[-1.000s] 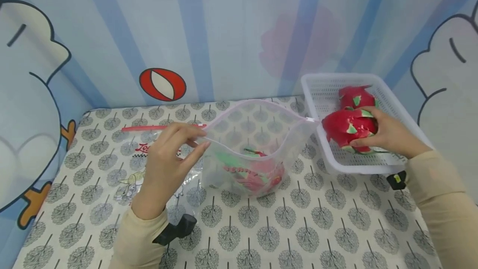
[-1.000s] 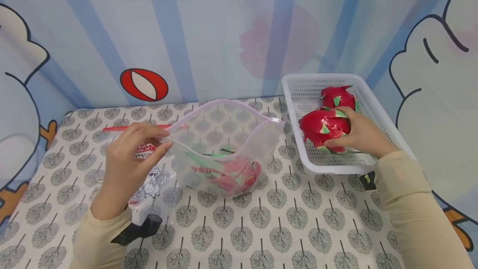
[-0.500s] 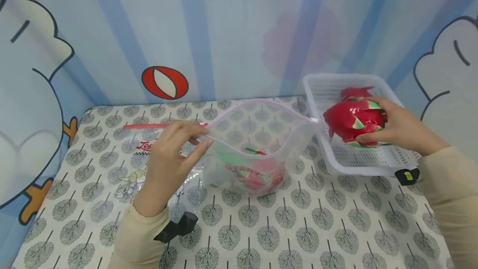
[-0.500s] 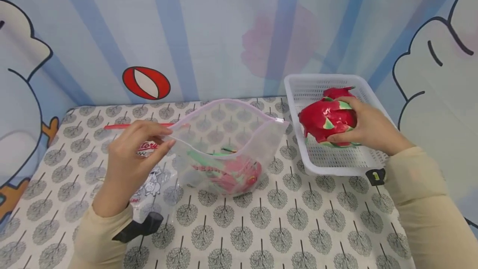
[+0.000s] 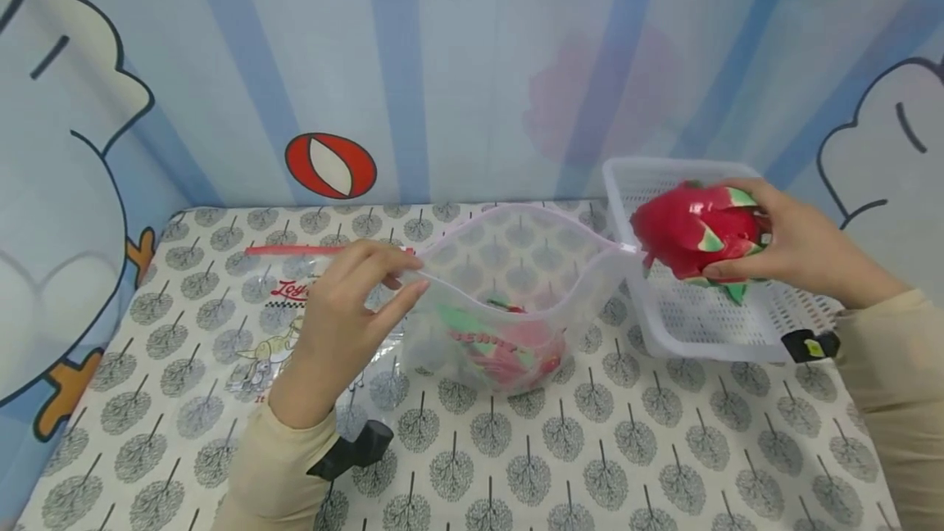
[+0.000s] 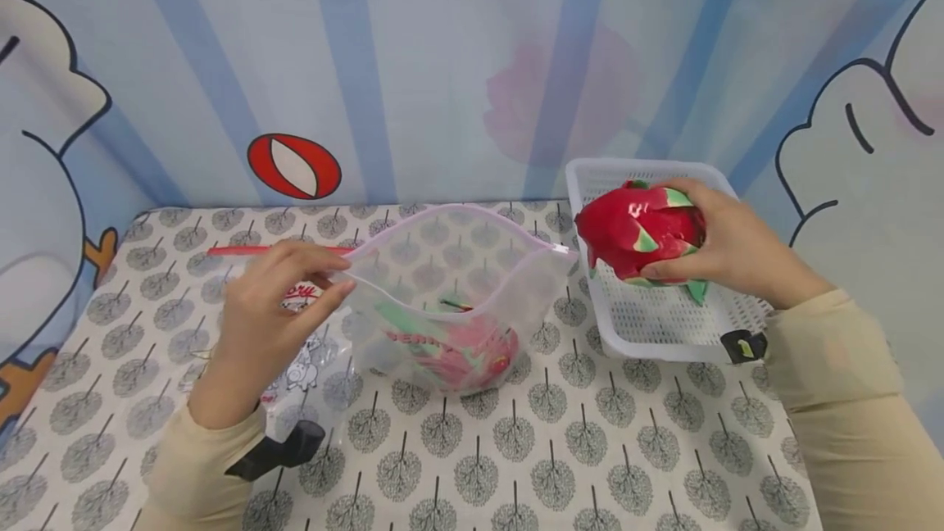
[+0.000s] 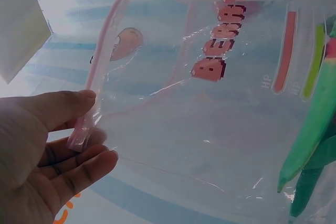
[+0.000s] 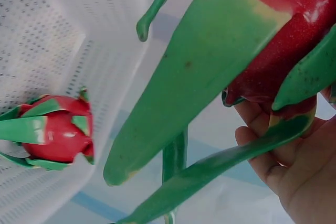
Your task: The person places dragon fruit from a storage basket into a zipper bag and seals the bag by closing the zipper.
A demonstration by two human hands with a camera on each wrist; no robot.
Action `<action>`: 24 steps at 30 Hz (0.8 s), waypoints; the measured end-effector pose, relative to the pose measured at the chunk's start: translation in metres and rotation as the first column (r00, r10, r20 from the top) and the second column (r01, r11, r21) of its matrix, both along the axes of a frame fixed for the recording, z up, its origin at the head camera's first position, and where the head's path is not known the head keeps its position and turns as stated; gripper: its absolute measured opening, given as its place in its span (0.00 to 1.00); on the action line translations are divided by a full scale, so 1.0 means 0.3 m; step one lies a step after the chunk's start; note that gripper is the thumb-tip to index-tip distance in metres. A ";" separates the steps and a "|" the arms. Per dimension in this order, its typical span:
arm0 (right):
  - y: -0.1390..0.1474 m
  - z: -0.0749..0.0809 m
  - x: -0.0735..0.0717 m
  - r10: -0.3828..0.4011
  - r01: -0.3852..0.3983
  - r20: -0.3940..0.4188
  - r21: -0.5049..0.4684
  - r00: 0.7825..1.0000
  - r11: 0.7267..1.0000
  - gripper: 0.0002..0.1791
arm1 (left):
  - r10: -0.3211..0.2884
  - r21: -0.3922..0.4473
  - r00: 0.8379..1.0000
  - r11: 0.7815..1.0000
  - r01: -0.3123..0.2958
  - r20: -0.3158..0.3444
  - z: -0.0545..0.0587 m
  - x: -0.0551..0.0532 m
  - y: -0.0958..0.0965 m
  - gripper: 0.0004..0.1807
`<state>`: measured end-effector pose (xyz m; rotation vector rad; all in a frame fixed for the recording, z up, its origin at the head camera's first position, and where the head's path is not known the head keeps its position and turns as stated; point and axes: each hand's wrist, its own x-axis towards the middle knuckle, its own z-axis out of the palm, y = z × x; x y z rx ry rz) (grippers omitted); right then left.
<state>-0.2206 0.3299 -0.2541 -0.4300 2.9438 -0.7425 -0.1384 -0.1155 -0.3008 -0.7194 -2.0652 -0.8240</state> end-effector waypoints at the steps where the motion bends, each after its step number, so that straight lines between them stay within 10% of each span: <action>1: -0.005 0.009 0.005 -0.003 0.003 -0.003 0.002 1.000 1.000 0.58 | -0.002 -0.002 1.000 1.000 0.002 -0.001 -0.001 0.001 0.001 0.12; 24: -0.133 0.260 0.070 0.104 -0.085 -0.220 0.092 0.970 0.992 0.58 | -0.038 0.005 0.999 0.999 0.038 0.005 0.015 0.001 0.044 0.09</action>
